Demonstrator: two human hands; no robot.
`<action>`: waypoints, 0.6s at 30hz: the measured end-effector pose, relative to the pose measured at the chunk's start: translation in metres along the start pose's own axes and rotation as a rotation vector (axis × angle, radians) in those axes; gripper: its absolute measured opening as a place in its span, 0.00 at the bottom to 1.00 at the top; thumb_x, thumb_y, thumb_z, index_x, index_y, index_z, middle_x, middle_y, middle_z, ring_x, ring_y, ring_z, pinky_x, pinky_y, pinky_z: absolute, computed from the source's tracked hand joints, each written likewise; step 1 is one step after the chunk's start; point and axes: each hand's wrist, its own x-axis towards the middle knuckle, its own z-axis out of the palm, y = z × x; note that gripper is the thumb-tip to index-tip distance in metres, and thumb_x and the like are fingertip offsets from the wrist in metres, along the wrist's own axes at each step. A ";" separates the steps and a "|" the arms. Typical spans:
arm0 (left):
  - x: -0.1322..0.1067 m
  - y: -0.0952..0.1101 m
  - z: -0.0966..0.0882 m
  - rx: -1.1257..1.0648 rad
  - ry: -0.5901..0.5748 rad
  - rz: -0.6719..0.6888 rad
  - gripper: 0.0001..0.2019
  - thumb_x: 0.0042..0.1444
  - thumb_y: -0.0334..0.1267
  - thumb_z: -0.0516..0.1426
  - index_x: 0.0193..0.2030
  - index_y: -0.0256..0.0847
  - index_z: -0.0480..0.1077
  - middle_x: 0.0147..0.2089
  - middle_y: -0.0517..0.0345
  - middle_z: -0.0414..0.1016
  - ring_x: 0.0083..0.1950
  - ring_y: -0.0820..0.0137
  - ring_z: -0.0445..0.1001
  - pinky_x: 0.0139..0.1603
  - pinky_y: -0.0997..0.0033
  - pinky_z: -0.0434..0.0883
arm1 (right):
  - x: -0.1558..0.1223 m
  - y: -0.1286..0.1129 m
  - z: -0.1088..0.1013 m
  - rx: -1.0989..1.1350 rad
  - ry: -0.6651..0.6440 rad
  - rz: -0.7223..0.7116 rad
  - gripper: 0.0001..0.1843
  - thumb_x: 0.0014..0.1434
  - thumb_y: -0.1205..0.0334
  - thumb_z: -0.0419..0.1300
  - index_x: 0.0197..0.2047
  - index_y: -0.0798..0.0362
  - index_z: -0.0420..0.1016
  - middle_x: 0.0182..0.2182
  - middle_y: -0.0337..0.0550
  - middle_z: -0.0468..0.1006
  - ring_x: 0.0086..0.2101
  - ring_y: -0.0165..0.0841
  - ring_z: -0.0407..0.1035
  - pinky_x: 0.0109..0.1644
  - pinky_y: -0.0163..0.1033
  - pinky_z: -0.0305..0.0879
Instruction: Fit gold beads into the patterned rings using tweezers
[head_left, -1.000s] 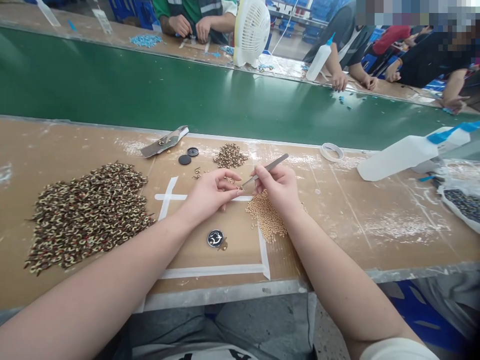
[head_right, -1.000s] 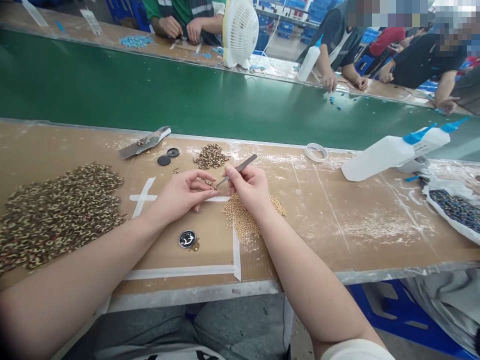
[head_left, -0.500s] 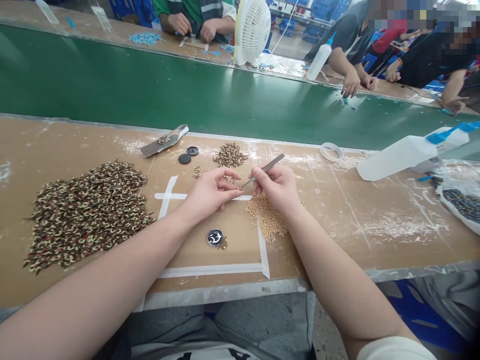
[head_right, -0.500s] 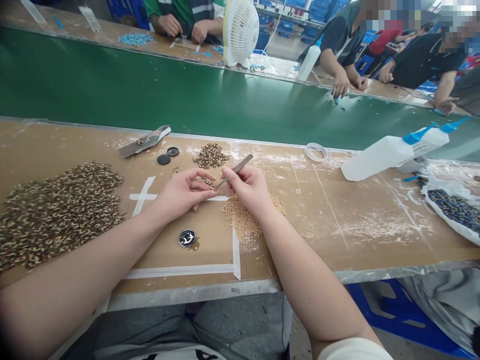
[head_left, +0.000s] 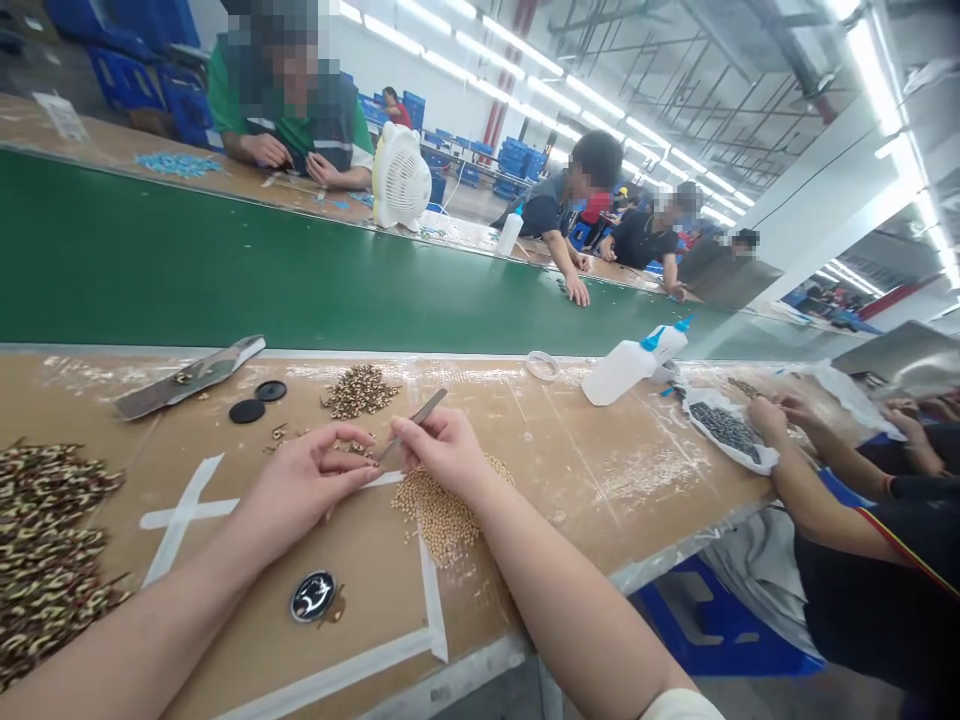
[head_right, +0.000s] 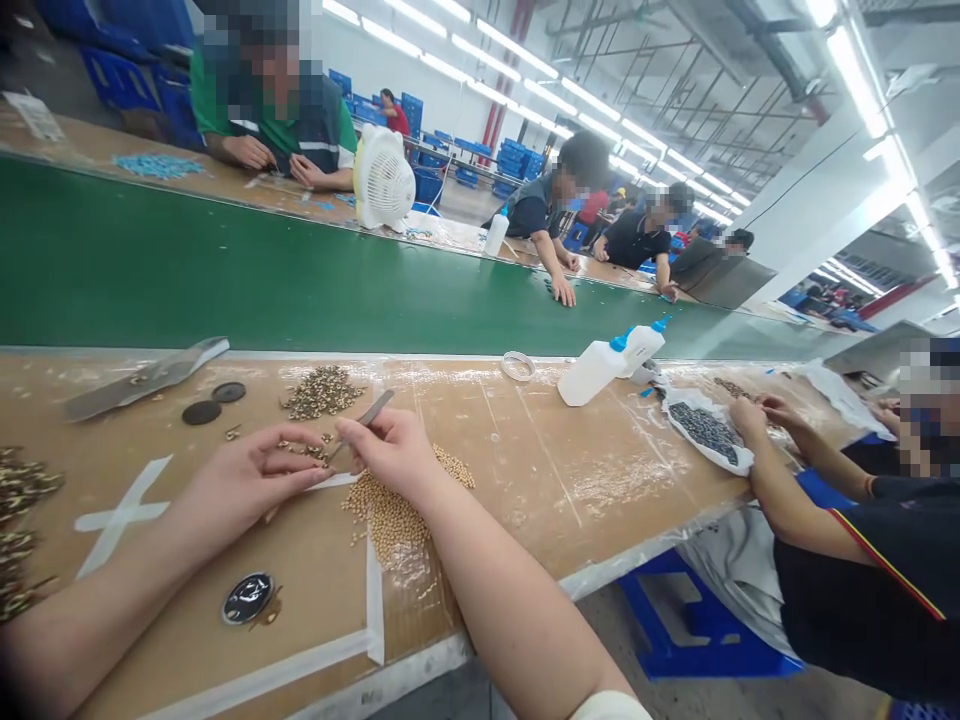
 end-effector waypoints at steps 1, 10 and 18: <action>0.000 0.000 0.000 -0.002 -0.001 0.000 0.27 0.51 0.55 0.68 0.53 0.46 0.69 0.40 0.54 0.85 0.19 0.79 0.59 0.20 0.77 0.60 | 0.000 0.000 0.000 0.010 -0.002 -0.001 0.21 0.61 0.41 0.65 0.32 0.53 0.77 0.21 0.35 0.72 0.21 0.28 0.68 0.27 0.35 0.68; -0.006 0.005 0.004 -0.033 0.016 0.030 0.22 0.51 0.49 0.68 0.49 0.44 0.70 0.36 0.56 0.84 0.19 0.79 0.60 0.19 0.78 0.60 | -0.001 -0.004 0.002 0.007 0.010 -0.019 0.23 0.59 0.40 0.66 0.28 0.53 0.75 0.18 0.34 0.70 0.19 0.27 0.67 0.25 0.35 0.69; -0.007 0.003 0.007 -0.093 0.001 0.052 0.19 0.51 0.45 0.68 0.46 0.44 0.70 0.34 0.56 0.84 0.18 0.79 0.59 0.18 0.78 0.58 | -0.004 -0.009 -0.001 -0.059 -0.001 -0.016 0.23 0.62 0.41 0.63 0.27 0.52 0.73 0.19 0.35 0.71 0.20 0.28 0.70 0.26 0.35 0.67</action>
